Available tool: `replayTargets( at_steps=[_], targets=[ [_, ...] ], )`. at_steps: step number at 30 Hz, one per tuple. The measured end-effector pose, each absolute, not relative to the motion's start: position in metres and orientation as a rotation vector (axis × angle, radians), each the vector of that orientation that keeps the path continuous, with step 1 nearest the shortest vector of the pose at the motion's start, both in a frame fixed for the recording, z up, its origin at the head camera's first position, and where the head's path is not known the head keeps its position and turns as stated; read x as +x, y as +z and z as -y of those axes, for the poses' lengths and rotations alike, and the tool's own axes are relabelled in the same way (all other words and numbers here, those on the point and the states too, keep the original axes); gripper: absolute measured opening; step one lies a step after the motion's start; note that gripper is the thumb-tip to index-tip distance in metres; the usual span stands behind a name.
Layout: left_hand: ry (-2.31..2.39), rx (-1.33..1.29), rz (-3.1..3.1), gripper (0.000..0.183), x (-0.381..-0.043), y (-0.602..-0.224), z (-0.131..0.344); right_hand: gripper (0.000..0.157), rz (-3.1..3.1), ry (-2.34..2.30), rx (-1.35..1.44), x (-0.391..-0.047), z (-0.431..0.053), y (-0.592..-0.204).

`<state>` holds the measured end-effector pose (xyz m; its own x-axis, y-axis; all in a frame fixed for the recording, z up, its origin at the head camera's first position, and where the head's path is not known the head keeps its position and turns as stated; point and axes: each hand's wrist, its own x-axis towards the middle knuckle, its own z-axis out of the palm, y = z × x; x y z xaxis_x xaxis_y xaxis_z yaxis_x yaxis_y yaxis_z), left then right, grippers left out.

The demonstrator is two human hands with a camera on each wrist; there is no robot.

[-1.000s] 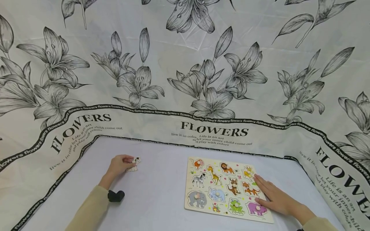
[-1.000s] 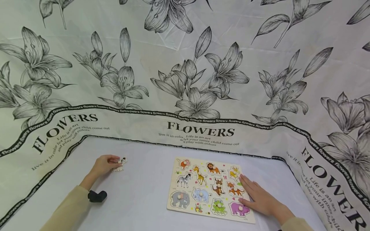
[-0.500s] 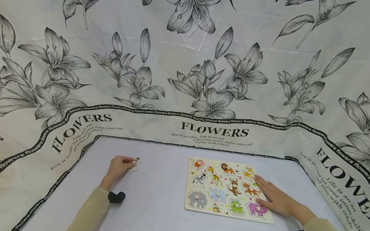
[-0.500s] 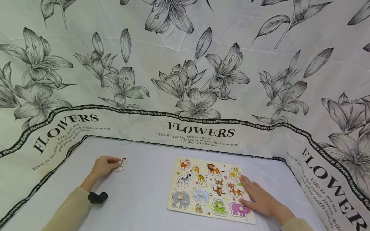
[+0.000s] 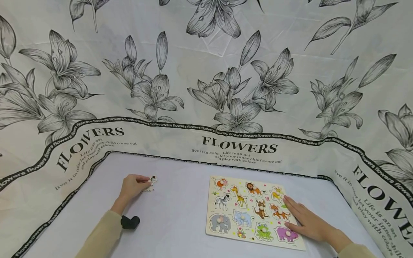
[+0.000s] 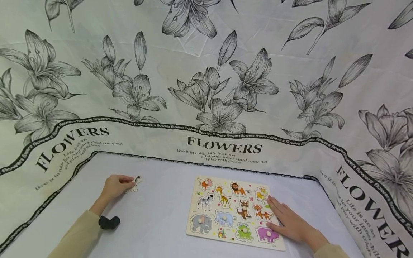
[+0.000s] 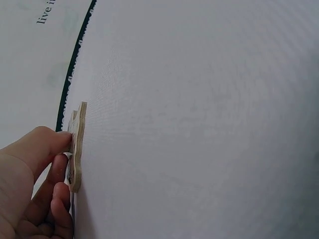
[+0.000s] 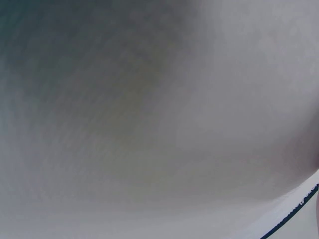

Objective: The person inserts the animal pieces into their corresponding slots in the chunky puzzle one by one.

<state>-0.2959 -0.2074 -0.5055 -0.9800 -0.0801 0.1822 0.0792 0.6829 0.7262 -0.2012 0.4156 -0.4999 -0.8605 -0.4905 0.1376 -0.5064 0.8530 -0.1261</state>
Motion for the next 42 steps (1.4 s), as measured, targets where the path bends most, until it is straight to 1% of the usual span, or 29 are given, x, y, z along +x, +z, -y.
replayTargets(
  at_steps=[18, 38, 42],
  targets=[
    [-1.188, -0.016, 2.657, 0.017, -0.291, -0.501, 0.197, 0.075, 2.924, 0.255, 0.796, -0.202, -0.416, -0.501],
    [-1.302, -0.116, 2.581, 0.013, -0.277, -0.489, 0.155, 0.076, 2.932, 0.241, 0.78, -0.201, -0.417, -0.502],
    [-1.308, -0.103, 2.57, 0.012, -0.276, -0.486, 0.147, 0.076, 2.93, 0.242, 0.783, -0.202, -0.417, -0.503]
  ],
)
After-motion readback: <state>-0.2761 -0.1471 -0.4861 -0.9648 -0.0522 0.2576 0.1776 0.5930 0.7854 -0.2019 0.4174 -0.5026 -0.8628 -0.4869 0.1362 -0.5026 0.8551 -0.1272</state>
